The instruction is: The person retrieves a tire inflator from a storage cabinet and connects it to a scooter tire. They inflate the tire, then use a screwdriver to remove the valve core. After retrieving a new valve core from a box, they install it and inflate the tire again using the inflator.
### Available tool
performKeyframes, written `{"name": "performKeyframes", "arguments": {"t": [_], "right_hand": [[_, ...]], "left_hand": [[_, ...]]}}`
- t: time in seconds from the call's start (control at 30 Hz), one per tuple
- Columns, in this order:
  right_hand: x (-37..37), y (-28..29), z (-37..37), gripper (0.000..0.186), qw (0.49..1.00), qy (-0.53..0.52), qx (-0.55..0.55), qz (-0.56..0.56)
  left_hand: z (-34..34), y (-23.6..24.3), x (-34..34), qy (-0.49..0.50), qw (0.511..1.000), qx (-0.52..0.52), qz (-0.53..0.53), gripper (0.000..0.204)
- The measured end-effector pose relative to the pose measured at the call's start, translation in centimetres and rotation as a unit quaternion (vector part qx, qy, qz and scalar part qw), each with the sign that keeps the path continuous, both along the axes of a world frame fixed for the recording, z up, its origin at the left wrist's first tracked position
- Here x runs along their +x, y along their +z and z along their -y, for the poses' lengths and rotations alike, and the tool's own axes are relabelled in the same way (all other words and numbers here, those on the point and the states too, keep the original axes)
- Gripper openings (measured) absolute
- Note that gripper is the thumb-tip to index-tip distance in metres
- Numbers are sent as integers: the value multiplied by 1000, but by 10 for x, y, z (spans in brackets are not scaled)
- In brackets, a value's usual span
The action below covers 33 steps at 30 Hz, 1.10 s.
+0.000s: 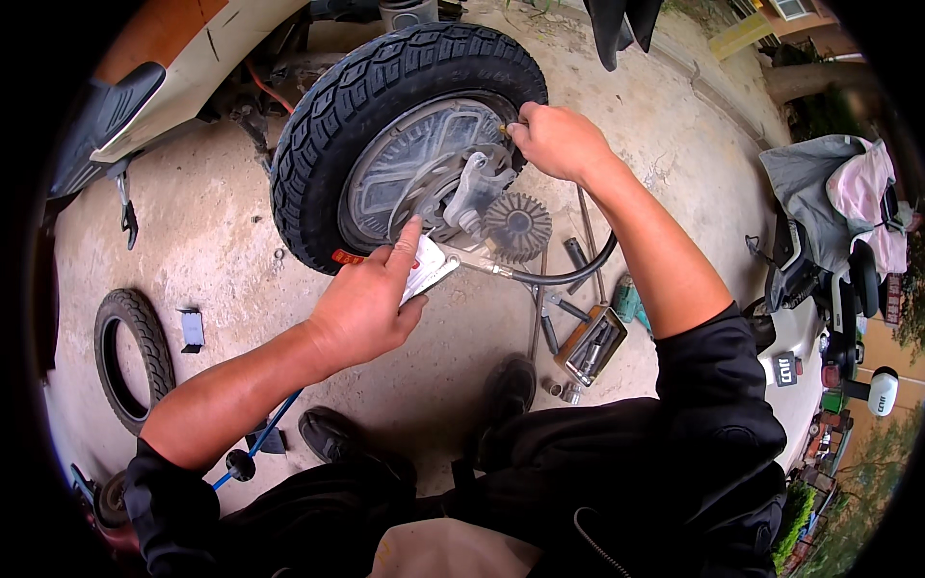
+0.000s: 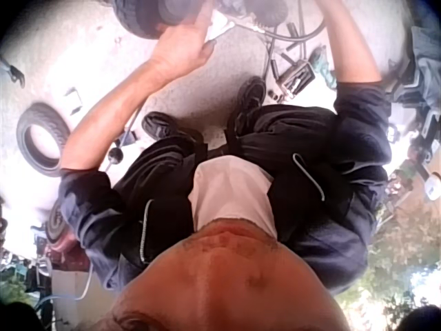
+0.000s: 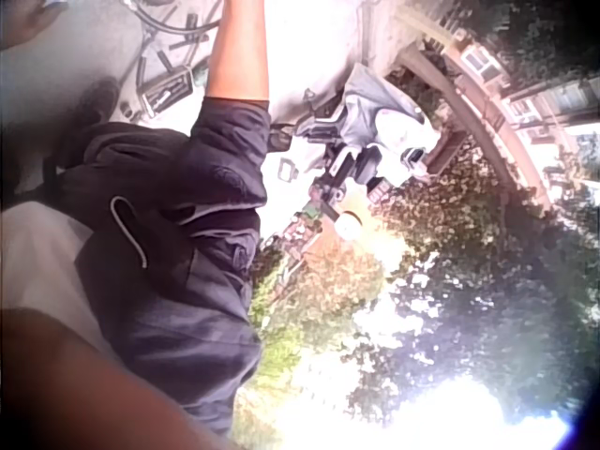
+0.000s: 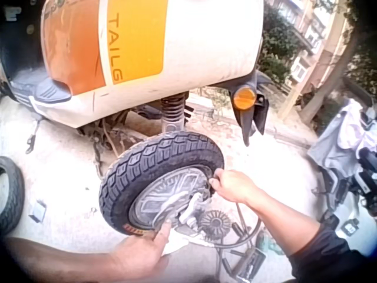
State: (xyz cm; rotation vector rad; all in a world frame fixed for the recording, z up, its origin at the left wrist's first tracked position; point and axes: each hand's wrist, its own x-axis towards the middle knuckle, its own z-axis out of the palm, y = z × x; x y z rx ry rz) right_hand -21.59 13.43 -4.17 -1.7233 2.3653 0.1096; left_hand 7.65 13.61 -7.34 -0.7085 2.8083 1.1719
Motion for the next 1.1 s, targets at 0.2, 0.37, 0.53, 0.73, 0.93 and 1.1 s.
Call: {"name": "performKeyframes", "arguments": {"t": [0.2,0.37,0.53,0.73,0.93,1.1], "right_hand": [[0,-1,1,36,1000,0,-1,0],[-1,-2,0,36,1000,1,-4,2],[-6,-5,0,30,1000,9,-15,6],[-16,24,-10,28,995,-9,-89,54],[-14,15,-99,40,889,-304,-35,340],[38,-117,-192,37,706,-410,51,576]], "left_hand": [[1,1,0,-2,1000,1,5,83],[1,-1,0,12,1000,17,-2,91],[-2,2,0,35,999,18,3,104],[-6,0,-5,52,998,7,-31,104],[-14,-8,21,-25,999,16,13,103],[-17,-89,95,-141,976,-30,163,97]]}}
